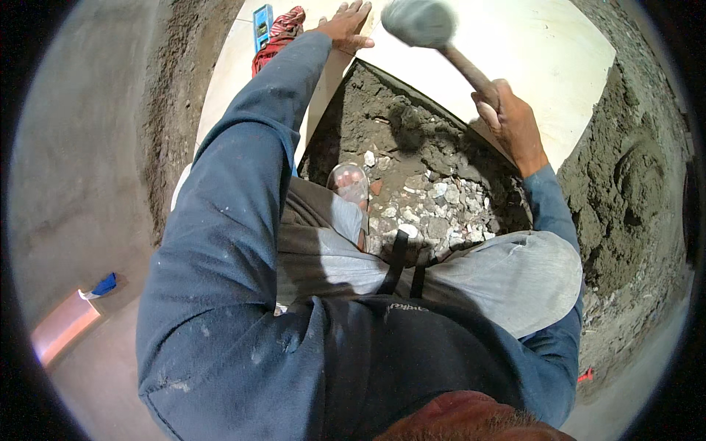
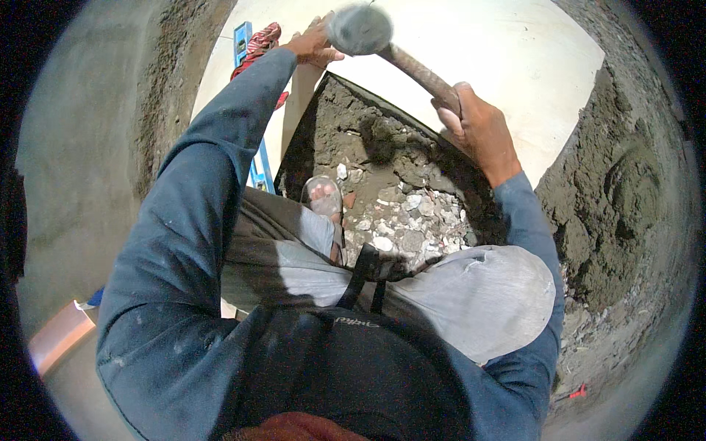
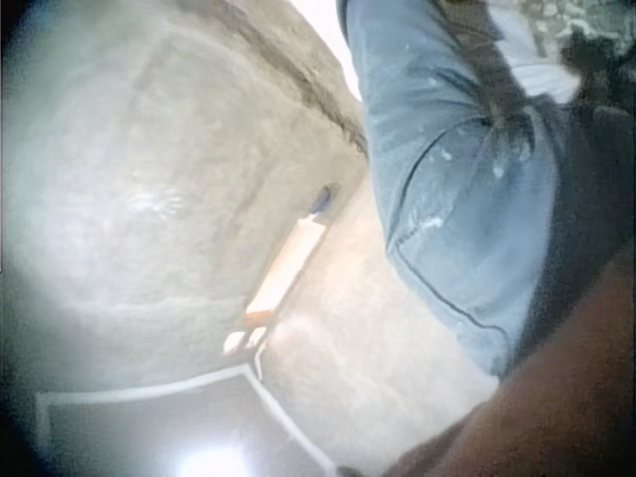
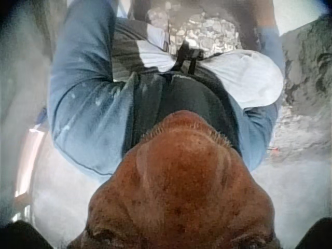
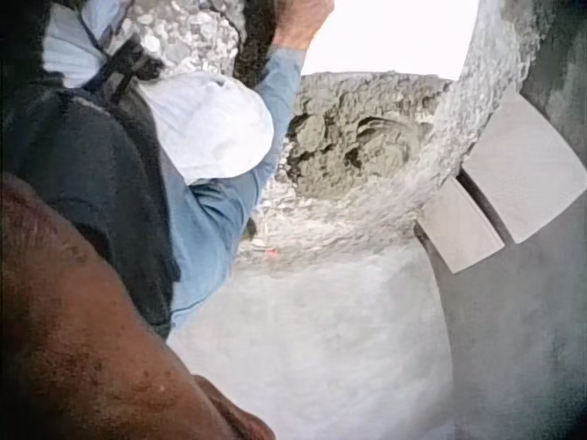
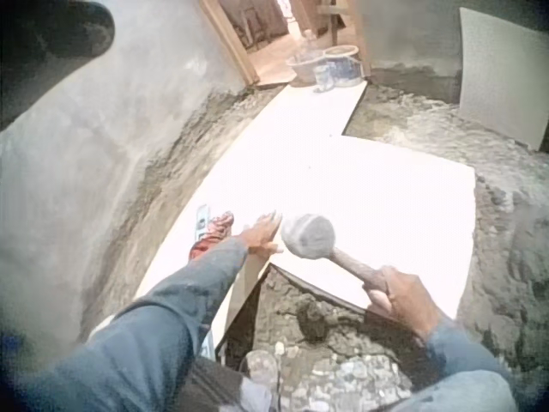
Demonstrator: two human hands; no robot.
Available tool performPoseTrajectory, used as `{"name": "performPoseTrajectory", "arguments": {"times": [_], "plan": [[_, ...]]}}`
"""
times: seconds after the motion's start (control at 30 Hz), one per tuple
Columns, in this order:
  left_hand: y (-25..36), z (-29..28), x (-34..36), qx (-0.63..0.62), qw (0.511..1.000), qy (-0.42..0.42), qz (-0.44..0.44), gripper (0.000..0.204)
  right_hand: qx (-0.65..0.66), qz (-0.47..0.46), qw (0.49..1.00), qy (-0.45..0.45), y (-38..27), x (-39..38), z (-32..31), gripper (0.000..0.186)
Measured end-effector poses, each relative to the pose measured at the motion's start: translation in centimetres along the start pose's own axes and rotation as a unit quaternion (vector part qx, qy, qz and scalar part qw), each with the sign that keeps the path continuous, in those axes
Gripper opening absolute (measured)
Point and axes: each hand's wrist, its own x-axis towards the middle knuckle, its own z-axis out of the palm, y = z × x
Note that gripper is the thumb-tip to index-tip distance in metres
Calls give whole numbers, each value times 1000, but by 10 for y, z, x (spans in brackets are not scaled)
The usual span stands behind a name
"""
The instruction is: The person applies mortar to the floor using a trowel, places a large tile, and hammers it into position using a rubber mallet while checking for alignment with a level.
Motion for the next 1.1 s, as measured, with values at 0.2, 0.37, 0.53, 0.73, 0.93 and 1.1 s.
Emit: {"name": "performPoseTrajectory", "arguments": {"times": [0.2,0.37,0.53,0.73,0.93,1.1], "plan": [[-26,7,-25,-8,1000,3,-3,117,-85,45,988,-117,-23,46,-7,35],[-59,24,-33,20,998,52,16,117,-33,24,994,-105,8,21,32,29],[-44,22,-35,17,997,-29,-68,110,-118,11,983,-142,-23,53,13,31],[-1,-3,-10,15,998,-39,-35,109,-117,15,983,-140,25,24,33,26],[-20,32,-14,6,998,-48,-39,106,-81,-25,994,-72,-25,50,13,29],[-46,48,-12,93,986,135,34,109,-141,10,978,-156,9,36,33,29]]}}
